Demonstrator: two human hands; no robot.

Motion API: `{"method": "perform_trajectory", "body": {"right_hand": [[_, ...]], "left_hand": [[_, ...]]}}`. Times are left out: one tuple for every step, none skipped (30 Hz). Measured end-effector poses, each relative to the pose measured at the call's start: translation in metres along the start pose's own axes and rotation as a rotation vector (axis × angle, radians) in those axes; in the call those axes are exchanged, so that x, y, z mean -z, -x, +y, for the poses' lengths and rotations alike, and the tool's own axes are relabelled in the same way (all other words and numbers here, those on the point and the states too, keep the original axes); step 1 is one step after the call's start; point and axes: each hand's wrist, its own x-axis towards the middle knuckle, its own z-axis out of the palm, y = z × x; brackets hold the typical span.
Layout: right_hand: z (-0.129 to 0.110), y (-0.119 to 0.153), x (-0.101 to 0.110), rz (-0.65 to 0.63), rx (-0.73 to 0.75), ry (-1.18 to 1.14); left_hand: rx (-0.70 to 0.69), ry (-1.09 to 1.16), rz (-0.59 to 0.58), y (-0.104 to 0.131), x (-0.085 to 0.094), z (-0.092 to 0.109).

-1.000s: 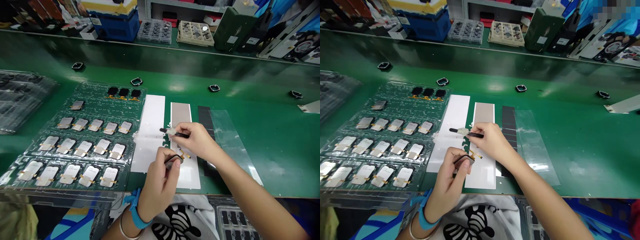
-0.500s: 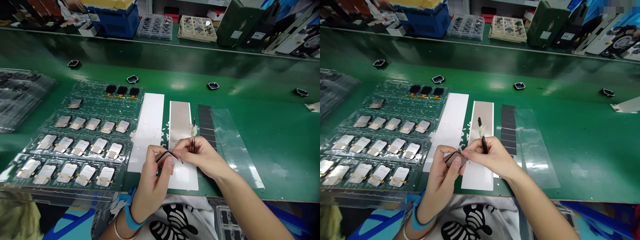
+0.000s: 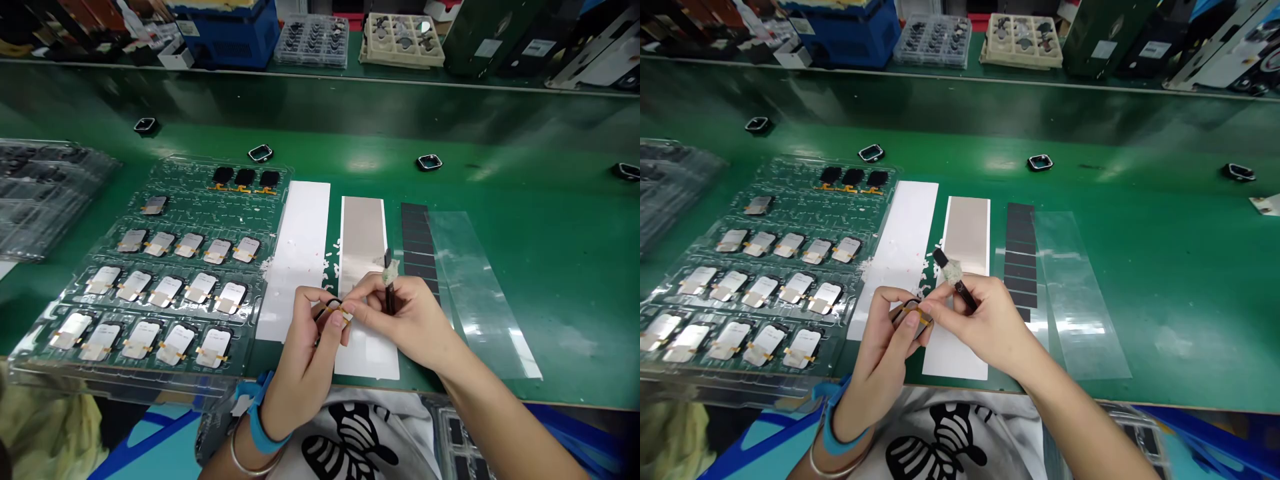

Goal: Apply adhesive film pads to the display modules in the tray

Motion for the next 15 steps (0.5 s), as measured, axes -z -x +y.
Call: {"method": "perform_trajectory", "body": {"right_hand": [[0.0001,0.0002,-0.0001,0.004,0.003,0.012],[0.0000,0.0005,-0.0003,0.008,0.007,0.019],[-0.0003,0.0007,-0.0004,0.012,0.009,0.022],[-0.0009,0.0011,-0.0005,0.014,0.010,0.020],[-0.0014,0.0014,-0.0007,0.013,0.010,0.018],[-0.0020,0.0017,-0.0009,0.011,0.009,0.019],[-0.0024,0.0019,-0.0011,0.012,0.007,0.023],[-0.0026,0.0018,-0.0013,0.013,0.006,0.028],[-0.0025,0.0015,-0.0016,0.016,0.006,0.030],[-0.0021,0.0009,-0.0019,0.021,0.007,0.026],[-0.0014,0.0002,-0.0024,0.026,0.005,0.018],[-0.0004,-0.0005,-0.0031,0.032,0.002,0.006],[0.0007,-0.0011,-0.0038,0.040,-0.003,-0.008],[0.0021,-0.0013,-0.0048,0.051,-0.007,-0.019],[0.0036,-0.0012,-0.0059,0.059,-0.009,-0.030]], "left_hand": [[-0.007,-0.003,0.002,-0.0004,-0.0001,-0.0010],[-0.015,-0.008,0.003,-0.0007,-0.0001,-0.0019],[-0.023,-0.016,0.004,-0.0007,0.0001,-0.0025],[-0.028,-0.028,0.008,-0.0005,0.0005,-0.0029],[-0.030,-0.043,0.012,-0.0002,0.0010,-0.0031],[-0.028,-0.060,0.017,0.0000,0.0015,-0.0030],[-0.021,-0.076,0.021,0.0001,0.0020,-0.0027],[-0.015,-0.089,0.023,0.0000,0.0024,-0.0022],[-0.014,-0.100,0.027,-0.0005,0.0026,-0.0016],[-0.019,-0.112,0.032,-0.0012,0.0027,-0.0010],[-0.027,-0.127,0.040,-0.0021,0.0026,-0.0005],[-0.038,-0.145,0.049,-0.0029,0.0023,-0.0002],[-0.047,-0.166,0.067,-0.0035,0.0021,-0.0003],[-0.049,-0.184,0.093,-0.0036,0.0021,-0.0010],[-0.044,-0.197,0.122,-0.0032,0.0027,-0.0025]]}}
